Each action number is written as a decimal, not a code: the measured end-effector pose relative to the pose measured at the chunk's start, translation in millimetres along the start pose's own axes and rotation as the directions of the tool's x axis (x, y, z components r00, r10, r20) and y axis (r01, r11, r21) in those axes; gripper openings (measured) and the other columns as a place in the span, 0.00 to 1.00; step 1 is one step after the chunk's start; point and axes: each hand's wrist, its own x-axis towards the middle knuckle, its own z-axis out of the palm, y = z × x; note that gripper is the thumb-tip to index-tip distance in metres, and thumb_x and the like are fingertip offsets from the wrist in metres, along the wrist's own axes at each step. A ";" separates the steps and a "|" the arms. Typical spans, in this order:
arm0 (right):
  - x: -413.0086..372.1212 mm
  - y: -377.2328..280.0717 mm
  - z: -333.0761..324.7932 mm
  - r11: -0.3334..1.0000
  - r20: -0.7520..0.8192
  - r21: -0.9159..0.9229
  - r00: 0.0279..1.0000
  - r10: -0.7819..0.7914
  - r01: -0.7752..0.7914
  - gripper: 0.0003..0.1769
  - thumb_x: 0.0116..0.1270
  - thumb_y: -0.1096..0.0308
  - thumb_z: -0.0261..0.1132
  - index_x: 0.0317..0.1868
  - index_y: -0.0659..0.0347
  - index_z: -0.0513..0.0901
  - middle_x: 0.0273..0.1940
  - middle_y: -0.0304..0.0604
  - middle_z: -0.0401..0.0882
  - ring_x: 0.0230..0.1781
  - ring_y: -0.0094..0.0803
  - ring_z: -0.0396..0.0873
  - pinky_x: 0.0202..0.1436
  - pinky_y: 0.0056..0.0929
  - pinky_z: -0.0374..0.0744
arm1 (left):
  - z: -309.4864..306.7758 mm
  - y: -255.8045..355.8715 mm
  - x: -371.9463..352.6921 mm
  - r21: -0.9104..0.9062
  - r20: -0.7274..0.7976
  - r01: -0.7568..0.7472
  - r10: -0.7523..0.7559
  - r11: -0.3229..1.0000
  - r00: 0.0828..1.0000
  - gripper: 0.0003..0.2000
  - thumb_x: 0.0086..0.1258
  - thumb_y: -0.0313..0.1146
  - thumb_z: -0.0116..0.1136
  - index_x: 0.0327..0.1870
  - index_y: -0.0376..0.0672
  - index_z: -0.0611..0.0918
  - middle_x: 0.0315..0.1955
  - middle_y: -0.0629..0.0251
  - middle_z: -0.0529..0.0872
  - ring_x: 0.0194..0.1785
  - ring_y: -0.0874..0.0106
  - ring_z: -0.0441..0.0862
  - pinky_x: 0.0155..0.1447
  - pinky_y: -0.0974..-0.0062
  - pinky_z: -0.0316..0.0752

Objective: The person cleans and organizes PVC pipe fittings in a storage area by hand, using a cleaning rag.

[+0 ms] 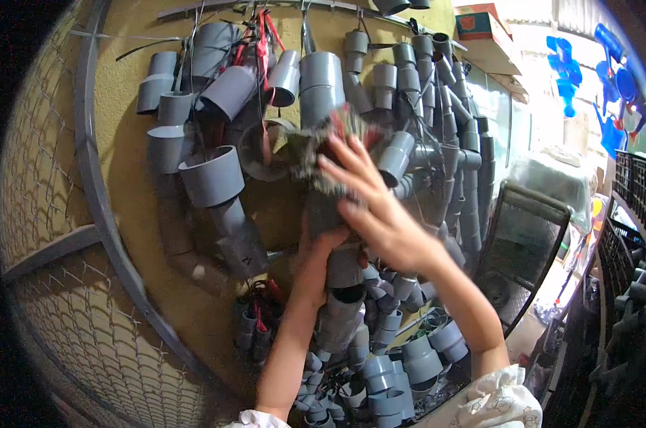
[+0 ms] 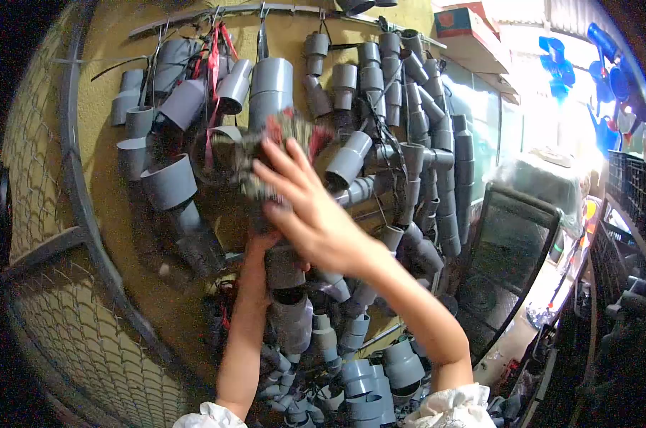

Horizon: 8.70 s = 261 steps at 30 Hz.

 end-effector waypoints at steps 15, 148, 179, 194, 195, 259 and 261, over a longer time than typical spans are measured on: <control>-32.8 -40.2 22.4 0.996 0.098 -0.046 0.992 0.080 -0.076 0.28 0.59 0.67 0.51 0.60 0.65 0.58 0.65 0.51 0.45 0.67 0.51 0.34 0.65 0.45 0.41 | -24.8 -11.4 6.0 0.110 -0.122 -0.143 0.156 0.984 0.980 0.26 0.51 0.37 0.54 0.53 0.42 0.63 0.39 0.58 0.74 0.34 0.71 0.76 0.31 0.74 0.75; 76.7 -14.0 -25.4 0.699 0.358 -0.676 0.933 0.037 0.232 0.14 0.53 0.60 0.54 0.23 0.63 0.76 0.26 0.51 0.75 0.30 0.47 0.74 0.34 0.41 0.73 | 23.3 -31.6 -27.7 0.973 0.188 -0.073 0.573 -0.217 0.798 0.21 0.55 0.29 0.51 0.50 0.58 0.63 0.37 0.49 0.67 0.30 0.58 0.73 0.35 0.65 0.69; 94.3 59.8 -20.2 0.945 -0.265 0.255 0.926 0.270 -0.203 0.29 0.66 0.52 0.43 0.58 0.67 0.61 0.54 0.44 0.65 0.55 0.29 0.62 0.59 0.24 0.57 | 5.6 -7.4 -45.5 0.981 0.159 -0.193 0.572 -0.001 0.805 0.27 0.52 0.25 0.57 0.51 0.53 0.59 0.34 0.47 0.65 0.28 0.52 0.72 0.31 0.59 0.69; 52.1 20.8 -2.1 0.384 -0.072 0.845 0.632 0.771 -0.372 0.22 0.59 0.47 0.53 0.43 0.57 0.73 0.36 0.39 0.74 0.34 0.29 0.72 0.41 0.29 0.72 | -22.9 11.2 -43.7 0.819 0.163 -0.381 0.462 0.430 0.872 0.26 0.53 0.24 0.57 0.51 0.39 0.57 0.43 0.51 0.66 0.47 0.62 0.68 0.53 0.69 0.62; 47.8 12.4 -1.3 0.404 -0.044 0.810 0.642 0.765 -0.426 0.23 0.59 0.48 0.52 0.44 0.58 0.73 0.36 0.40 0.74 0.34 0.29 0.73 0.41 0.28 0.72 | -25.6 10.7 -42.0 0.761 0.160 -0.405 0.458 0.507 0.874 0.26 0.53 0.24 0.57 0.51 0.40 0.57 0.43 0.53 0.66 0.48 0.64 0.67 0.53 0.70 0.62; -55.3 -27.1 41.7 0.384 0.101 0.778 0.701 0.706 -0.498 0.19 0.61 0.56 0.56 0.39 0.66 0.73 0.33 0.38 0.73 0.34 0.20 0.69 0.42 0.21 0.68 | -20.3 -28.0 -87.2 0.907 0.189 -0.330 0.446 0.264 0.875 0.42 0.48 0.42 0.62 0.61 0.31 0.54 0.33 0.50 0.72 0.37 0.57 0.71 0.44 0.65 0.64; -48.1 -33.5 38.2 0.467 0.104 0.735 0.762 0.639 -0.492 0.16 0.58 0.60 0.60 0.39 0.66 0.74 0.33 0.37 0.74 0.32 0.20 0.70 0.38 0.20 0.70 | -15.8 -22.5 -89.8 0.930 0.208 -0.313 0.426 0.192 0.880 0.41 0.49 0.42 0.62 0.61 0.30 0.54 0.33 0.49 0.73 0.37 0.57 0.71 0.43 0.65 0.65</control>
